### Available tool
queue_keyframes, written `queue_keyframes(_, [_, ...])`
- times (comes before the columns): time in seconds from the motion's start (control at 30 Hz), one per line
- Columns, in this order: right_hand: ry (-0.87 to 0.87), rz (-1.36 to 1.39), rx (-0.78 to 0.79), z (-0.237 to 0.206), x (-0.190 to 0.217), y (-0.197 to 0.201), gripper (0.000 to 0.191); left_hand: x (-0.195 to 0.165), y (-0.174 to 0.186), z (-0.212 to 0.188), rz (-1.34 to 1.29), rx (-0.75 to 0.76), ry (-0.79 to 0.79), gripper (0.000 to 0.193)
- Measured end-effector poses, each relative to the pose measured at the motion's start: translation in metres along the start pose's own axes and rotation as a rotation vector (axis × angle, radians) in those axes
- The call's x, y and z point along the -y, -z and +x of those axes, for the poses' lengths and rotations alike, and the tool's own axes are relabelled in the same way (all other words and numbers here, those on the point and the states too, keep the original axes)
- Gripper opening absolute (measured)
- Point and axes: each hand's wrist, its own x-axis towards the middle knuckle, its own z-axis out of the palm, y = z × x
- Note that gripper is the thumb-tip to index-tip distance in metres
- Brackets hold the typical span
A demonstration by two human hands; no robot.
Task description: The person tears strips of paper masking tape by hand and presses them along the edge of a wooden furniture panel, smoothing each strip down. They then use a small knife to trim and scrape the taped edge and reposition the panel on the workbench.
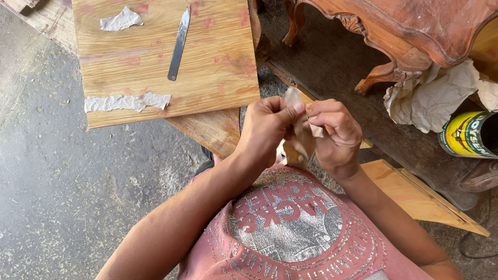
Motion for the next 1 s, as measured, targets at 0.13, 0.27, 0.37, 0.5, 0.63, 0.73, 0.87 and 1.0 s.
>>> queue_keyframes(0.13, [0.082, -0.091, 0.033, -0.002, -0.003, -0.002, 0.019, 0.006, 0.003, 0.007, -0.063, -0.046, 0.007, 0.023])
queue_keyframes(0.27, [-0.317, 0.243, -0.062, -0.012, -0.009, -0.002, 0.018, 0.002, 0.006, 0.006, 0.044, -0.013, -0.069, 0.027])
queue_keyframes(0.37, [-0.406, 0.221, -0.212, -0.021, -0.017, 0.000, 0.018, 0.000, 0.007, 0.002, 0.123, 0.111, -0.111, 0.022])
queue_keyframes(0.5, [-0.313, 0.280, -0.307, -0.025, -0.027, -0.002, 0.021, 0.005, 0.006, 0.001, 0.056, 0.188, -0.140, 0.026])
queue_keyframes(0.63, [-0.351, 0.324, -0.134, -0.014, -0.015, 0.005, 0.028, 0.009, 0.010, 0.006, 0.152, 0.152, -0.237, 0.021])
queue_keyframes(0.73, [-0.129, 0.373, -0.257, 0.006, 0.005, 0.021, 0.032, 0.009, 0.014, 0.004, 0.501, 0.170, -0.461, 0.015])
queue_keyframes(0.87, [-0.001, -0.523, 0.313, 0.023, 0.033, 0.056, 0.028, 0.011, 0.012, -0.009, 0.967, 0.330, -0.835, 0.010])
queue_keyframes(1.0, [0.025, -0.668, 0.565, 0.020, 0.041, 0.057, 0.021, 0.019, 0.003, -0.013, 1.122, 0.396, -0.866, 0.016])
